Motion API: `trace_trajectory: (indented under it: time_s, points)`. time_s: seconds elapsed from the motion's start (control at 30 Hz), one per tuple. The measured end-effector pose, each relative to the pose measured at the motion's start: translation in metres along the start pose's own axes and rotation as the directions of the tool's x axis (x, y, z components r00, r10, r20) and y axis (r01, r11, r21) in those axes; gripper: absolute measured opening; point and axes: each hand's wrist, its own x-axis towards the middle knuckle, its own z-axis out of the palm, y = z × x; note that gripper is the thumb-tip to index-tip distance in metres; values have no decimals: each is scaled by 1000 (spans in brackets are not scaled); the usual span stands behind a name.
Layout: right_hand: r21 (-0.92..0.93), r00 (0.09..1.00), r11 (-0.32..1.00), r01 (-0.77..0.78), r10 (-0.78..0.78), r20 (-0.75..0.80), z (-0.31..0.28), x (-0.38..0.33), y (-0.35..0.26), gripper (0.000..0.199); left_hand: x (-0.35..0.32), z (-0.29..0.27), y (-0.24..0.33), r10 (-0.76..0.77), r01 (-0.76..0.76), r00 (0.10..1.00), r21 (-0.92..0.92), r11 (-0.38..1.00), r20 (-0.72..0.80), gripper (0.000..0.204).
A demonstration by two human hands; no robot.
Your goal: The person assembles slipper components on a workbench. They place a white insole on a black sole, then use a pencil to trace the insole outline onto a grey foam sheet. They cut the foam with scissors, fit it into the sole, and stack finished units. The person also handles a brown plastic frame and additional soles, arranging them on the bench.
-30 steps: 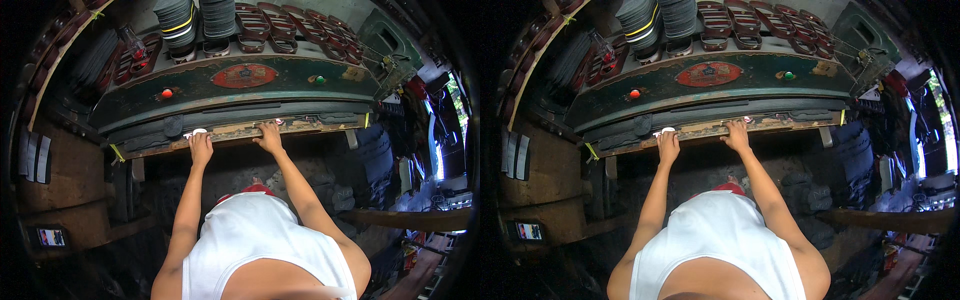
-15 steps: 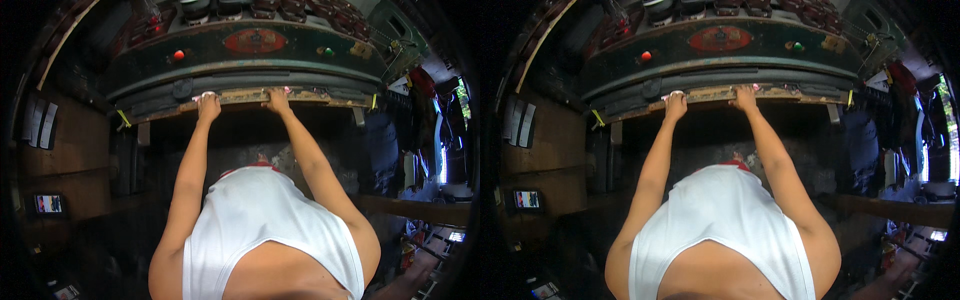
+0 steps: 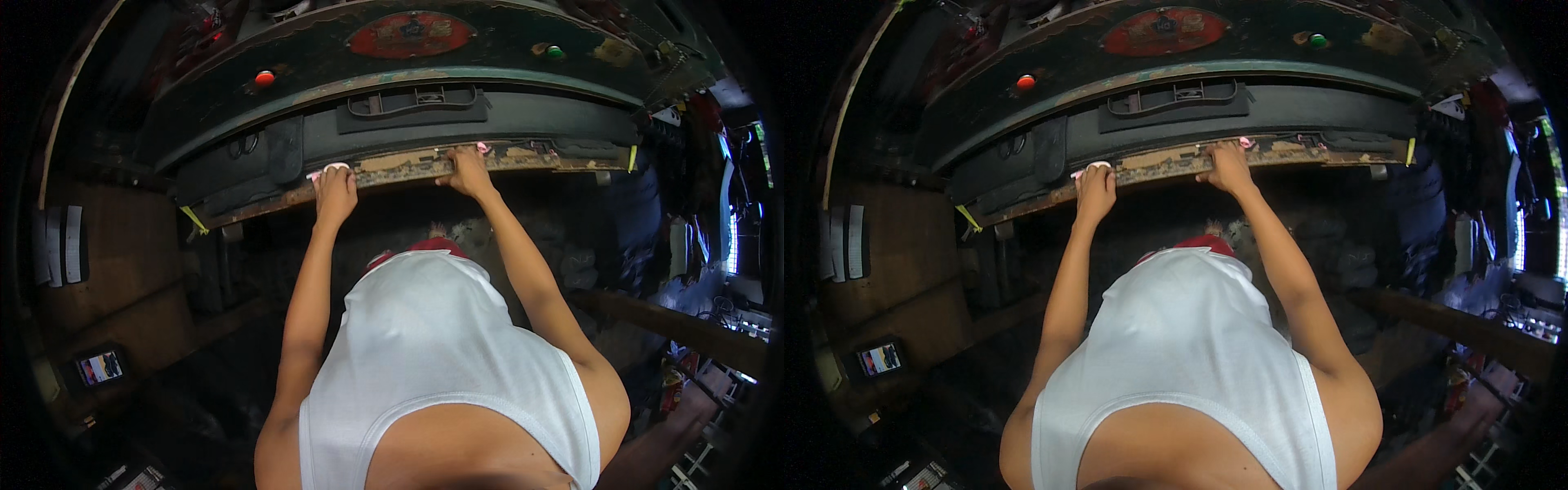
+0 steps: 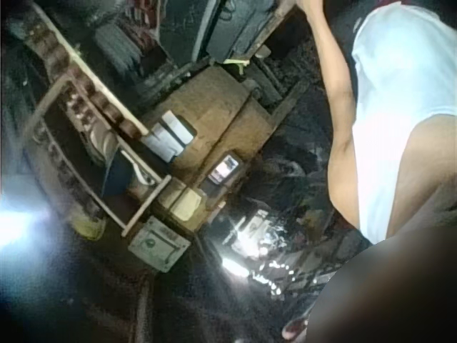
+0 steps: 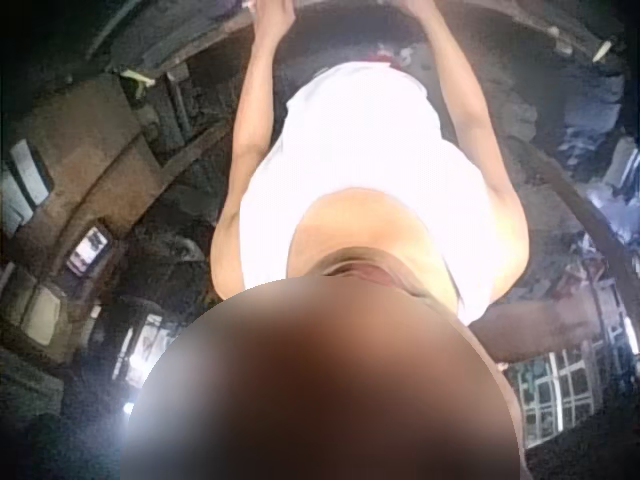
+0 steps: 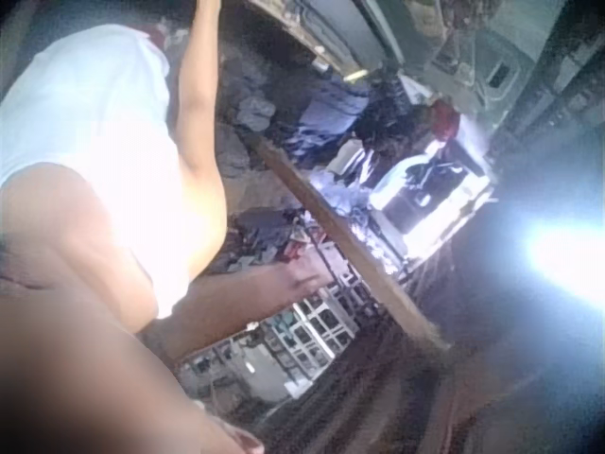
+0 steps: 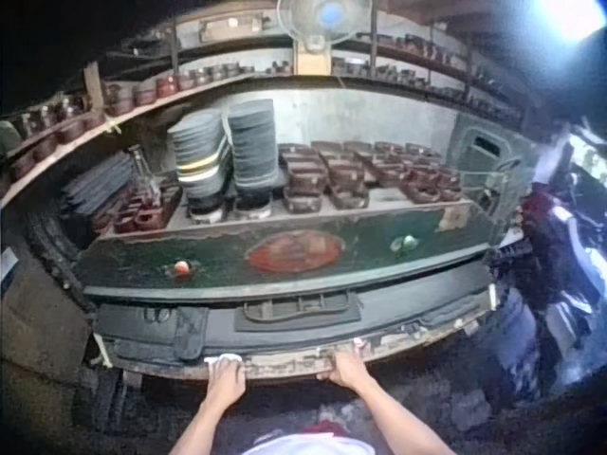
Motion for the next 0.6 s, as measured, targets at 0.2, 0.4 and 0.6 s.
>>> trace_trajectory:
  time_s: [0.2, 0.4, 0.6]
  points:
    - [350, 916, 935, -61, -87, 392, -53, 50, -3, 39, 45, -27, -6, -208, 311, 931, -353, 882, 301, 24]
    - [-81, 871, 927, 366, -372, -323, -56, 120, -20, 54, 120, -34, 2, -465, 432, 883, -511, 744, 69, 31]
    - [-90, 934, 962, 259, -273, -231, -44, 136, -17, 51, 171, -17, -6, -451, 480, 877, -320, 817, 165, 44]
